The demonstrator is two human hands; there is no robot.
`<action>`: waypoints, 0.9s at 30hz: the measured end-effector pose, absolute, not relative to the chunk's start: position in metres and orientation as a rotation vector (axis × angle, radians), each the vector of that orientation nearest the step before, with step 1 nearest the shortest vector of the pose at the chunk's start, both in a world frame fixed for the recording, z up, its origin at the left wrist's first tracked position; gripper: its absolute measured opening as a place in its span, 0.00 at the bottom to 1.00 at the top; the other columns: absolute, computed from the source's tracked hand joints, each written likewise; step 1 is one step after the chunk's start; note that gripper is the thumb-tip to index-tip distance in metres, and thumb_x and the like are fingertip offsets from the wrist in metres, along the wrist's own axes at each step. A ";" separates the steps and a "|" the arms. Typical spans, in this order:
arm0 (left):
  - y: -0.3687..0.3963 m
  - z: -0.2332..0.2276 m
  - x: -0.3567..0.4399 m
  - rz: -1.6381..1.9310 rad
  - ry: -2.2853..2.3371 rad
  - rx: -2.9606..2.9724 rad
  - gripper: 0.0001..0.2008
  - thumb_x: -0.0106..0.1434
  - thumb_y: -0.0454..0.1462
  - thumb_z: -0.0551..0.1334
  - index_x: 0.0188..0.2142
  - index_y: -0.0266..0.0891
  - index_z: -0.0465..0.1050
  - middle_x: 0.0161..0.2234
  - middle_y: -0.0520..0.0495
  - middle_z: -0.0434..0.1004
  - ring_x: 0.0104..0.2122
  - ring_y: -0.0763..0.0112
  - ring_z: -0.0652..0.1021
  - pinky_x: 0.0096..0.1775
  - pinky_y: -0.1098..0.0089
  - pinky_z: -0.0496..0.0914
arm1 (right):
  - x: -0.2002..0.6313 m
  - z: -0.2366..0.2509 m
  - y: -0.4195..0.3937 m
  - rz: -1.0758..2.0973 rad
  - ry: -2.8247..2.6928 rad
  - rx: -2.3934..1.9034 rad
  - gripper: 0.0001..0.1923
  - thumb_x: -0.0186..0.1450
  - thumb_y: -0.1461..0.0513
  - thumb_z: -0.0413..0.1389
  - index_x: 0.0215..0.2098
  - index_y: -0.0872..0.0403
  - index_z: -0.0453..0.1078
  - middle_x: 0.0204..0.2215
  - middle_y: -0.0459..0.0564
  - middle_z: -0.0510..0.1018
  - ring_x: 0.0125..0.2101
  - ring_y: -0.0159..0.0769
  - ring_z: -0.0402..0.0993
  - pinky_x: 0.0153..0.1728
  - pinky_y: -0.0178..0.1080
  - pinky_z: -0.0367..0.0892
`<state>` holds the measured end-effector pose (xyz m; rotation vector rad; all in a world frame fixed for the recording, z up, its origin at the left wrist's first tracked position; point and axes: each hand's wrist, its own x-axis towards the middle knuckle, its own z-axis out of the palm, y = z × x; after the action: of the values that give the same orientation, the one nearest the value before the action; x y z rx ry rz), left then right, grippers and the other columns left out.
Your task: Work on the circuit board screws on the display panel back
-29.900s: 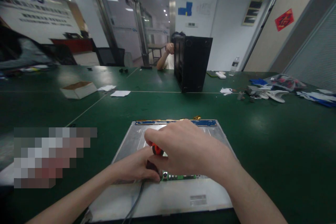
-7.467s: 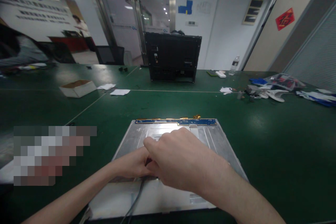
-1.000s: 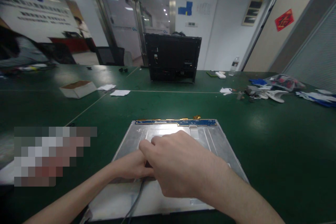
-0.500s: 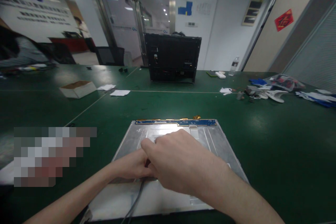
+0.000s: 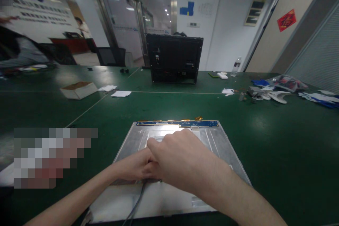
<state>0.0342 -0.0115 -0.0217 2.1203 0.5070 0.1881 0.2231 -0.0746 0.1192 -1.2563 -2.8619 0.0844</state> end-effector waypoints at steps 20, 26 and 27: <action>-0.011 -0.020 0.033 0.187 0.503 2.102 0.03 0.59 0.33 0.64 0.30 0.36 0.78 0.27 0.51 0.74 0.27 0.71 0.72 0.30 0.75 0.64 | 0.223 0.119 -0.075 0.097 -2.841 -1.241 0.06 0.65 0.59 0.56 0.38 0.53 0.68 0.25 0.46 0.77 0.23 0.35 0.70 0.20 0.36 0.46; -0.012 -0.020 0.033 0.203 0.543 2.047 0.04 0.58 0.33 0.66 0.34 0.37 0.78 0.30 0.50 0.77 0.30 0.69 0.74 0.32 0.74 0.67 | 0.223 0.119 -0.076 0.083 -2.860 -1.214 0.04 0.67 0.61 0.53 0.36 0.53 0.68 0.24 0.46 0.76 0.22 0.34 0.69 0.20 0.37 0.45; -0.012 -0.020 0.033 0.210 0.552 2.037 0.04 0.57 0.33 0.66 0.34 0.37 0.78 0.29 0.50 0.77 0.29 0.70 0.74 0.31 0.74 0.67 | 0.223 0.119 -0.077 0.090 -2.864 -1.203 0.04 0.66 0.62 0.52 0.36 0.53 0.67 0.25 0.46 0.76 0.22 0.34 0.69 0.20 0.37 0.45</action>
<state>0.0334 -0.0121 -0.0204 2.0367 0.5525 0.2103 0.2233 -0.0765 0.1194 -1.2030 -2.8644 0.0901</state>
